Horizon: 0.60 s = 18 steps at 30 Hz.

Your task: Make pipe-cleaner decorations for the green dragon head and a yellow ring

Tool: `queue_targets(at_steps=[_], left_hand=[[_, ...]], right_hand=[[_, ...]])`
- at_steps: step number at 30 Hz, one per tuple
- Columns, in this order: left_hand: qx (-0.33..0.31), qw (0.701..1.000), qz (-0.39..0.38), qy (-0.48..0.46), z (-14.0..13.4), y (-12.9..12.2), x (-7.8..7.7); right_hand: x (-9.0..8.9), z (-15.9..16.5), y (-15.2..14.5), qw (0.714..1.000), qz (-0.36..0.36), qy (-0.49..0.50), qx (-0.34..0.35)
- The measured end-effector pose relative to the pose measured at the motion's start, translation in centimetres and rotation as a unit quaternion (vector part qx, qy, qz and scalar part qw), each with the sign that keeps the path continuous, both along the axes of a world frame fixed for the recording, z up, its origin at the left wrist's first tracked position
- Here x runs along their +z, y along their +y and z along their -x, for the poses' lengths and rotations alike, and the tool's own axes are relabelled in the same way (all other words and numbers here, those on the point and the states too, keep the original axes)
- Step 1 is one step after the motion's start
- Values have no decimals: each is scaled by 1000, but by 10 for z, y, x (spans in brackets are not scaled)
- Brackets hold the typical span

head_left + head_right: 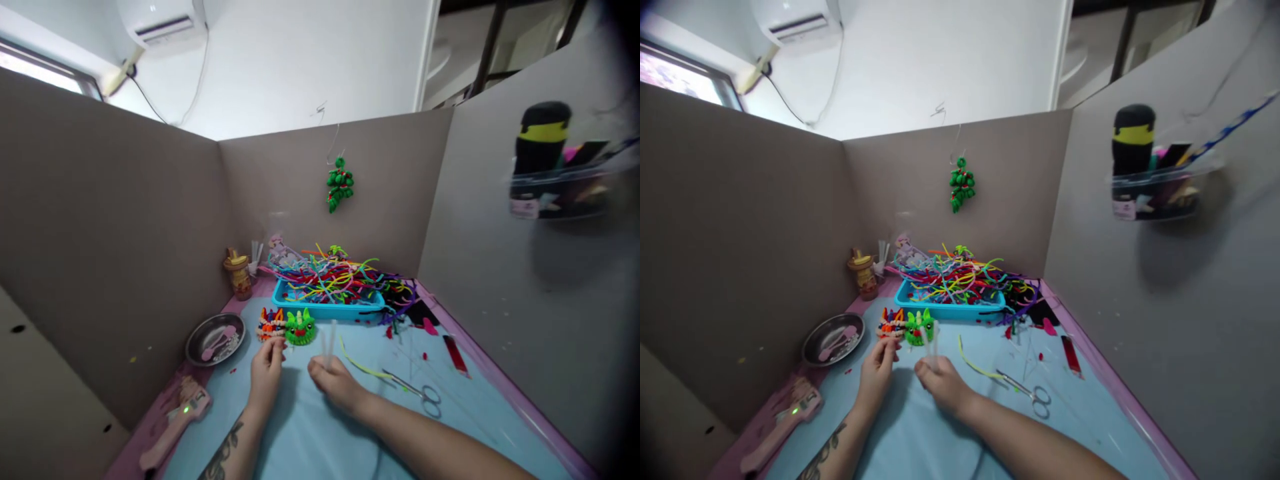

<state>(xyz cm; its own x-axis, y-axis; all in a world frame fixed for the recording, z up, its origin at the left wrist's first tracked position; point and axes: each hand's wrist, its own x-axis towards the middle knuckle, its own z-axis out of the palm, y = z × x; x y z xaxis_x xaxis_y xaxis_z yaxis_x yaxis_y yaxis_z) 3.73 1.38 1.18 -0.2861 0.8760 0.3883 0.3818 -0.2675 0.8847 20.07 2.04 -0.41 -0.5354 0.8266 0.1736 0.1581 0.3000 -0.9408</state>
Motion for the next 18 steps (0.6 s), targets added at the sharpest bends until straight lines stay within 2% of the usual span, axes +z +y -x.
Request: queue_targets(at_steps=[2, 5, 8, 10, 13, 15, 18], left_hand=[[5, 999, 2, 31, 8, 0, -6], [22, 998, 6, 66, 15, 1, -14], [32, 997, 2, 72, 16, 3, -15], [30, 998, -17, 47, 14, 6, -14], [-29, 999, -34, 28, 10, 8, -11], [-76, 996, -19, 50, 8, 7, -11], [-92, 993, -10, 73, 6, 4, -12]], right_hand=[[-2, 5, -4, 995, -47, -87, 28], [-6, 10, -9, 968, -131, -210, 40], [-8, 12, -13, 950, -182, -249, 36], [-9, 13, -12, 954, -181, -238, 39], [-8, 10, -4, 985, -96, -142, 15], [-4, 3, 7, 997, -32, -53, -39], [9, -18, 29, 989, -10, -2, -149]])
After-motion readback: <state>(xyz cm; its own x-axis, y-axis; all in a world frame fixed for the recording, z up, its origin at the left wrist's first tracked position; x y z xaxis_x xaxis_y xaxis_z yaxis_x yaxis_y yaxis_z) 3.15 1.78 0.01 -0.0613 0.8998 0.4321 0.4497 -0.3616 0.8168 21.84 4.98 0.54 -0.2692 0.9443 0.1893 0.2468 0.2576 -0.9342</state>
